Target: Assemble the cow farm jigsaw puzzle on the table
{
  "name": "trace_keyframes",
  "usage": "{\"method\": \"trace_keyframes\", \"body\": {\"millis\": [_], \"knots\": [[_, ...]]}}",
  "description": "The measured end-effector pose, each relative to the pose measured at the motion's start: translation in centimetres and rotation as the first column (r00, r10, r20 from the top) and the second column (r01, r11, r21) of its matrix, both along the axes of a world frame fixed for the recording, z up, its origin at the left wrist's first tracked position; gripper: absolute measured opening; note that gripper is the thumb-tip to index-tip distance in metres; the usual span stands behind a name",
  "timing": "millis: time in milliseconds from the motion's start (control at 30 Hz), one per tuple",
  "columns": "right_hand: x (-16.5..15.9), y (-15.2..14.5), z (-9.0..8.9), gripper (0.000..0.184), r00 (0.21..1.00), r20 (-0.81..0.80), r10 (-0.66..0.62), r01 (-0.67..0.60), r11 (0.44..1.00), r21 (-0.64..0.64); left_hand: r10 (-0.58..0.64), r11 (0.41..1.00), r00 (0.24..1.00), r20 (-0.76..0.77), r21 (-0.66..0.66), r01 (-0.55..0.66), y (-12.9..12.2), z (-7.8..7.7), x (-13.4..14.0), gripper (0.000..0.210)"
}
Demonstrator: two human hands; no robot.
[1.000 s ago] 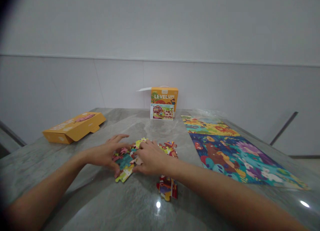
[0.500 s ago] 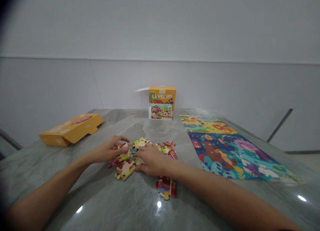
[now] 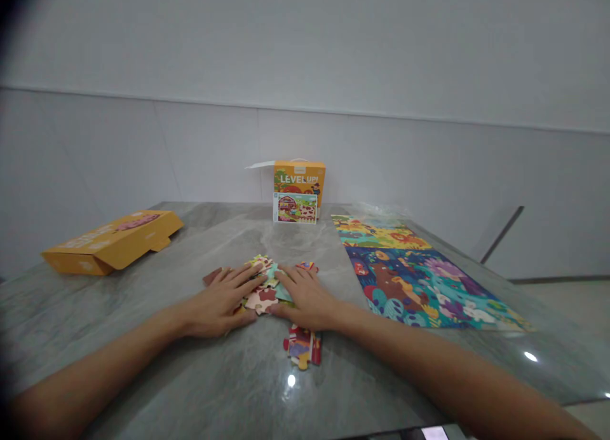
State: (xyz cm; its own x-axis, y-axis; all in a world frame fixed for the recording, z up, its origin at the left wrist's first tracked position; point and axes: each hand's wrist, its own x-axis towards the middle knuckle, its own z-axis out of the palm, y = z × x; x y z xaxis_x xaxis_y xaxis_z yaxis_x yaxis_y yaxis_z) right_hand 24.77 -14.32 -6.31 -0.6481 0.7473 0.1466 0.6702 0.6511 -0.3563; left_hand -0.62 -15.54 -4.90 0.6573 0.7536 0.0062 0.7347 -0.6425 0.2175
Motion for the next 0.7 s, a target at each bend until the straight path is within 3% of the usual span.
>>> {"method": "trace_keyframes", "body": {"millis": [200,300,400,633,700], "knots": [[-1.3,1.1,-0.8,0.063,0.960,-0.276,-0.054,0.067,0.997,0.036,0.031,0.997,0.981,0.190,0.065,-0.044,0.5,0.1,-0.4,0.040],[-1.0,1.2,-0.8,0.046,0.952,-0.304,-0.026,0.045,0.997,0.056,0.038,0.997,0.963,0.268,0.060,-0.056,0.7,0.0,-0.5,0.035],[-0.8,1.1,-0.7,0.040,0.954,-0.298,0.030,-0.007,0.997,0.078,0.047,0.995,0.947,0.316,0.073,-0.074,1.3,-0.2,-0.8,0.036],[-1.2,0.8,-0.7,0.042,0.935,-0.356,0.001,0.009,1.000,0.026,0.188,0.970,0.968,0.166,0.122,-0.209,2.6,0.1,-2.7,0.032],[-1.3,0.8,-0.7,0.039,0.926,-0.376,-0.024,0.032,0.999,0.014,0.158,0.973,0.975,0.158,0.143,-0.181,2.4,0.2,-2.7,0.042]]}}
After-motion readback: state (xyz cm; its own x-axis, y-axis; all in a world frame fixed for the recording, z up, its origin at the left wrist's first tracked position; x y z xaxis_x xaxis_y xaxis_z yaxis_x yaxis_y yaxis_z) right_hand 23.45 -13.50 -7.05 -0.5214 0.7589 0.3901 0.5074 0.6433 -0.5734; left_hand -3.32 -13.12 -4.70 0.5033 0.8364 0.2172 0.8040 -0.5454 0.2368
